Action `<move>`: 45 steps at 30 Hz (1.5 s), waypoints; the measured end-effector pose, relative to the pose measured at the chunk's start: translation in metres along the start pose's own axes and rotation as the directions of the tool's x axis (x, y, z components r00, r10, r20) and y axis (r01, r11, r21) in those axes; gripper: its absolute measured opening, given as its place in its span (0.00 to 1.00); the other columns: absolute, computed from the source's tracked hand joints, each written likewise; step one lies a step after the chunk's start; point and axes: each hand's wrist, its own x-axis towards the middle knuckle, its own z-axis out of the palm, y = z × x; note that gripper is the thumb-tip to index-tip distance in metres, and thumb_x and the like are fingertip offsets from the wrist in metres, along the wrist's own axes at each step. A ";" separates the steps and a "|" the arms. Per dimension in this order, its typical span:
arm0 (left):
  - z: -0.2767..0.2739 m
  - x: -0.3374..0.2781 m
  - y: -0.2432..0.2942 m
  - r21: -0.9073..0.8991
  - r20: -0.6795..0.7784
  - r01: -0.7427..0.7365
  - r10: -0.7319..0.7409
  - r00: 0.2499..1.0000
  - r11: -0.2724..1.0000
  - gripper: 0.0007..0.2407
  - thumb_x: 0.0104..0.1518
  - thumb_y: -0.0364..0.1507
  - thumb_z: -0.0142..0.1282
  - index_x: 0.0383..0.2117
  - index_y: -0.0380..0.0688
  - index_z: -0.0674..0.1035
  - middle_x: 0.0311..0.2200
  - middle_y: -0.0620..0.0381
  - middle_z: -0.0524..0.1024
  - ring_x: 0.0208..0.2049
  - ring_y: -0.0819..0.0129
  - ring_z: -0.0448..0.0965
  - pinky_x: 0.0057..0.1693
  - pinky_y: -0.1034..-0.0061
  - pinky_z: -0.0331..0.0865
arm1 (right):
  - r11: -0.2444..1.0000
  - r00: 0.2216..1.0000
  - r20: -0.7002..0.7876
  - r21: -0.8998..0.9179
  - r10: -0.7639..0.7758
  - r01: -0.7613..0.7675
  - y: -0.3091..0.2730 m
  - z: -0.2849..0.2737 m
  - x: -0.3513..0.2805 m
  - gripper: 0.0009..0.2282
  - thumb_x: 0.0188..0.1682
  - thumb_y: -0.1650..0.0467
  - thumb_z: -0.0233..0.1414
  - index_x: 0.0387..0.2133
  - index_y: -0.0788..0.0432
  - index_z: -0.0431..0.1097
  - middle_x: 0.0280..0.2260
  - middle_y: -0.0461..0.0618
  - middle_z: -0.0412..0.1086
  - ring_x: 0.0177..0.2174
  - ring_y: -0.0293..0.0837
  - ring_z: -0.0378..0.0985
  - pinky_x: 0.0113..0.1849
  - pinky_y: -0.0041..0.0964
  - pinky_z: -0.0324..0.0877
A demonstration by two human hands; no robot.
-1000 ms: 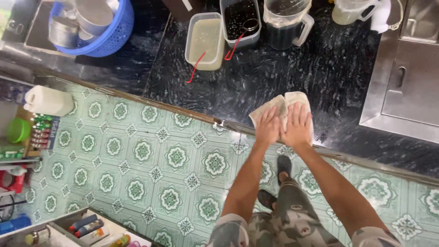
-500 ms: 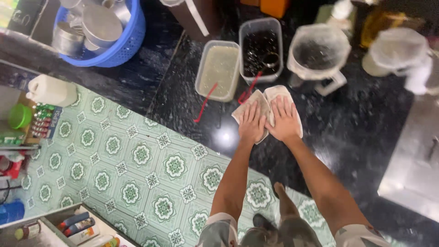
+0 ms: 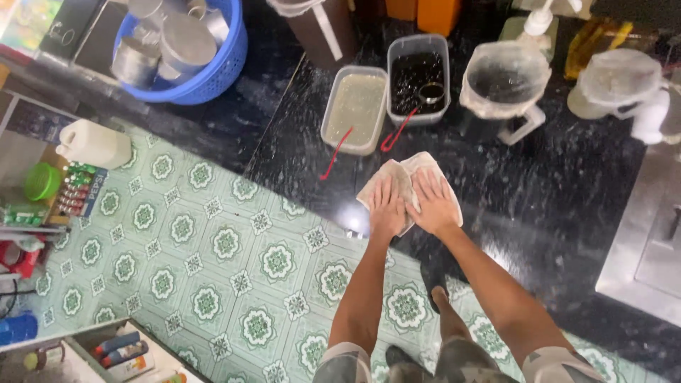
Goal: Cleaning a beverage prep counter and wiping down various ingredient bottles.
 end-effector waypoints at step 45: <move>-0.087 -0.015 -0.173 0.065 0.365 0.087 -0.104 0.925 0.994 0.26 0.66 0.44 0.26 0.72 0.59 0.52 0.75 0.69 0.38 0.75 0.66 0.36 0.73 0.51 0.33 | 0.982 0.994 0.006 0.155 0.105 -0.105 -0.182 0.059 0.031 0.35 0.53 0.50 0.39 0.70 0.54 0.47 0.72 0.53 0.38 0.71 0.55 0.33 0.65 0.61 0.30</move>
